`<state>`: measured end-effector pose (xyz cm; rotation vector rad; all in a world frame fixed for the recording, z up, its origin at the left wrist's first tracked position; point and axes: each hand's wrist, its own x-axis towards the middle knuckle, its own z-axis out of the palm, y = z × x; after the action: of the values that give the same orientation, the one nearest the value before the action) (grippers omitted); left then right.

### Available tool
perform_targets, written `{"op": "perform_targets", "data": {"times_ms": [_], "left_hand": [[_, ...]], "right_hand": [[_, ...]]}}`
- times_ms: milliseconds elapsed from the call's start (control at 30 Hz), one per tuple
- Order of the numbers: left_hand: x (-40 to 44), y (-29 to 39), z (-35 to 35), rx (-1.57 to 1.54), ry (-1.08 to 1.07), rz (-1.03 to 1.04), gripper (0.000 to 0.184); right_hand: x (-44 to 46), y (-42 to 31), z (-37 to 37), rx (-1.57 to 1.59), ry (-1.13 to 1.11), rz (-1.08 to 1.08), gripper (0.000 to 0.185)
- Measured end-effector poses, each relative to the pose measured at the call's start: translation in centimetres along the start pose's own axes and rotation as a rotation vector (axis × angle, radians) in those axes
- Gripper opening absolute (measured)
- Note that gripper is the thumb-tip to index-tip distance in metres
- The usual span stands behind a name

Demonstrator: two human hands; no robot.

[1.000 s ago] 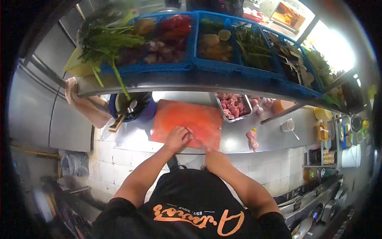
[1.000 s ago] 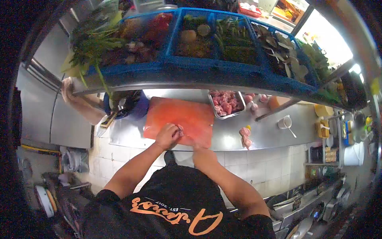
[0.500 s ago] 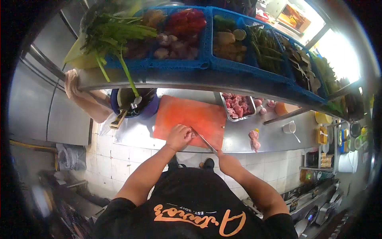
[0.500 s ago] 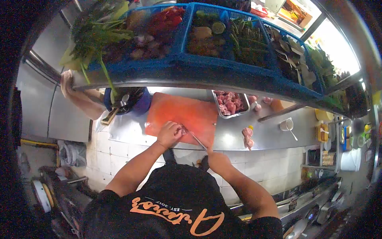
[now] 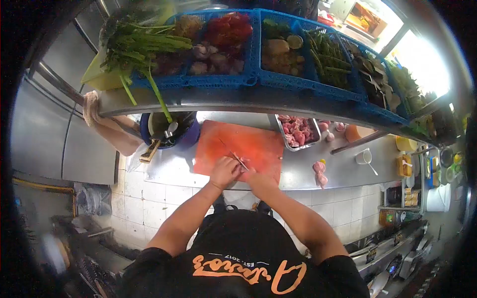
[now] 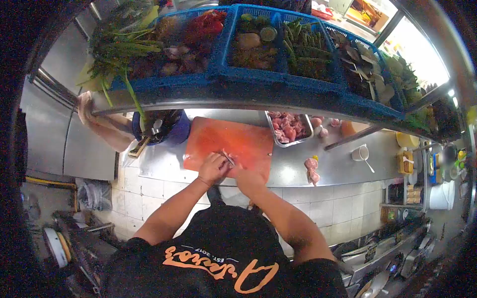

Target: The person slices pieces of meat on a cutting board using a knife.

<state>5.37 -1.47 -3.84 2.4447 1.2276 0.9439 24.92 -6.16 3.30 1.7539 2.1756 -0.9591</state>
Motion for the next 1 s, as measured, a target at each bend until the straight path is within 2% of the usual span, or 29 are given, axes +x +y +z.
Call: {"op": "perform_targets", "data": {"times_ms": [67, 133, 233, 367, 467, 567, 667, 867, 967, 1000], "left_hand": [[0.1, 0.3, -0.4, -0.034, 0.025, -0.043, 0.013], [-0.3, 0.7, -0.6, -0.103, 0.055, -0.128, 0.013], [-0.3, 1.0, -1.1, -0.072, 0.044, -0.075, 0.014], [-0.4, 0.7, -0.7, -0.012, 0.063, -0.058, 0.012], [-0.4, 0.8, -0.3, 0.007, 0.064, -0.038, 0.012], [-0.6, 0.3, -0.2, 0.011, 0.050, -0.028, 0.013], [-0.9, 0.0, 0.2, -0.009, 0.045, -0.018, 0.014], [-1.1, 0.3, -0.4, 0.017, 0.007, -0.043, 0.013], [-0.6, 0.7, -0.3, 0.009, 0.035, -0.023, 0.013], [-0.7, 0.4, -0.2, 0.005, 0.038, -0.014, 0.013]], "right_hand": [[-3.5, 3.4, 2.5, 0.097, 0.256, -0.011, 0.034], [-6.1, 5.8, 1.4, -0.018, -0.014, 0.167, 0.037], [-8.0, 7.0, -2.6, -0.035, -0.031, 0.123, 0.038], [-8.4, 3.7, -5.3, -0.033, -0.066, -0.028, 0.043], [-8.1, 0.5, -5.0, 0.010, -0.084, 0.019, 0.039], [-6.3, 1.0, -2.2, 0.098, 0.091, -0.029, 0.040], [-3.0, 2.2, 0.5, 0.111, 0.089, -0.060, 0.037], [-6.5, -0.6, -4.7, 0.093, 0.071, -0.041, 0.026], [-4.2, 2.8, 1.3, 0.077, 0.204, -0.172, 0.026], [-3.1, 2.5, 2.0, 0.075, 0.165, -0.105, 0.026]]}}
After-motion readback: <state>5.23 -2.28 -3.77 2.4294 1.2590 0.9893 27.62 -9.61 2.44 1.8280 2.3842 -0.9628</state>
